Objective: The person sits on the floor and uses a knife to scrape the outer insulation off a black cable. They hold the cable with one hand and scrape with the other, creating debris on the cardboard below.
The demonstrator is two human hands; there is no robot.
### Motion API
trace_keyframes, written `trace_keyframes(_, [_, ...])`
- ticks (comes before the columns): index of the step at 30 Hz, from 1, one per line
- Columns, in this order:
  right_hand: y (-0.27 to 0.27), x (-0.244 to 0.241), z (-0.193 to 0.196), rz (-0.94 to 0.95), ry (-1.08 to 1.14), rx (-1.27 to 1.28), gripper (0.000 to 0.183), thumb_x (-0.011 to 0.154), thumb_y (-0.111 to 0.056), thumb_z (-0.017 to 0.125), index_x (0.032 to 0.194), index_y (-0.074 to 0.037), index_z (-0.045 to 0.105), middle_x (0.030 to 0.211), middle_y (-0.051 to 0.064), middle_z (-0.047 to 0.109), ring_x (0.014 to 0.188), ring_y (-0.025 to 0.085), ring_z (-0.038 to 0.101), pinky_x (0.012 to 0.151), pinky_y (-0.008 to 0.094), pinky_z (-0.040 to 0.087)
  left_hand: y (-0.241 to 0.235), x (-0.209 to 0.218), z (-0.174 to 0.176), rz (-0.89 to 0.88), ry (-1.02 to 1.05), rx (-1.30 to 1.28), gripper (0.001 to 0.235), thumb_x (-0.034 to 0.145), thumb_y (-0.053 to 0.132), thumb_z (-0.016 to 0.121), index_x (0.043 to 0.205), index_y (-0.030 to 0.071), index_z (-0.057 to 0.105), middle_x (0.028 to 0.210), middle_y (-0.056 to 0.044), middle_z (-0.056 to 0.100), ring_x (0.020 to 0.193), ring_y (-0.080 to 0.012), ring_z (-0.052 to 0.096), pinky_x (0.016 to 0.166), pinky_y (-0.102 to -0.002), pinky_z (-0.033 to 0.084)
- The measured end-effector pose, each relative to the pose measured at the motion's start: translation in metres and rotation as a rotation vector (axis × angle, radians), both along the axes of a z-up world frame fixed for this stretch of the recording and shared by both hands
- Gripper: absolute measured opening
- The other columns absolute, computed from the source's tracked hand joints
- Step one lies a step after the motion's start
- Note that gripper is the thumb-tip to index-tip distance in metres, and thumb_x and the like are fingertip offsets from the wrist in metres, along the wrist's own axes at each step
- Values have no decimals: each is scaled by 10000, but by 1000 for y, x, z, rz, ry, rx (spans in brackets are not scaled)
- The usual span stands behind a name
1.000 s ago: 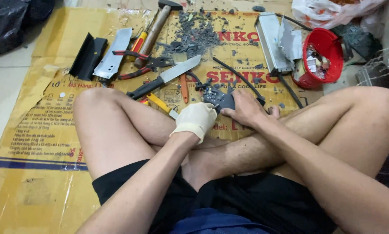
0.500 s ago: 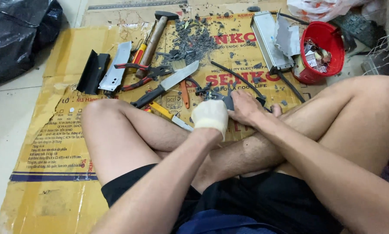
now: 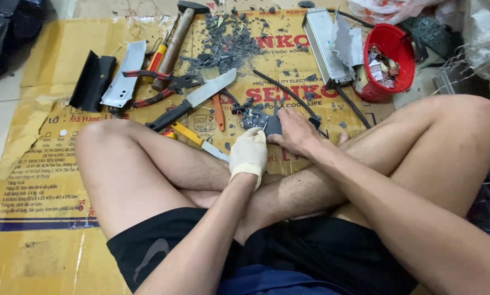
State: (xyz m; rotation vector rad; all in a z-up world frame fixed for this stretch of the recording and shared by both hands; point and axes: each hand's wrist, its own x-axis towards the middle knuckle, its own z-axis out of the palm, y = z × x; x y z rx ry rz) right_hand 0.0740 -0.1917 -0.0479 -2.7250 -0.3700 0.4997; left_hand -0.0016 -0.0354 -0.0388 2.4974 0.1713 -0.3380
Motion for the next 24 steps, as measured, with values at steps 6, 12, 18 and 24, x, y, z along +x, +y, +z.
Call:
trace_keyframes(6, [0,-15,18,267,-14,-70,624,914,-434,672,1394,-71,508,1340,195,586,1318,402,534,1102,526,423,24,-7,22,-146,-236,-39,400,1003,114,379,1299,93,647,1318,-47,654,1164,-373,656,1005,-530,564])
trace_keyframes(12, [-5,-10,3,183,-69,-147,699,869,-520,732,1433,-157,531,1375,126,624,1361,319,532,1252,585,38,26,21,62,-164,180,124,324,974,372,494,1134,281,761,1104,-11,776,1146,-272,697,995,-436,549])
trace_keyframes(18, [-11,-4,0,124,-80,-299,625,852,-620,699,1285,-175,625,1260,69,693,1291,244,585,1237,652,-31,0,39,72,-264,106,294,248,875,275,588,954,169,798,873,-100,772,923,-340,759,794,-493,603])
trace_keyframes(24, [-13,9,-18,99,-71,-295,451,879,-539,689,1222,-252,642,1244,9,696,1276,214,602,1235,672,19,-23,41,102,-339,194,376,281,936,157,563,1138,100,750,1112,-130,758,1116,-373,694,864,-625,560])
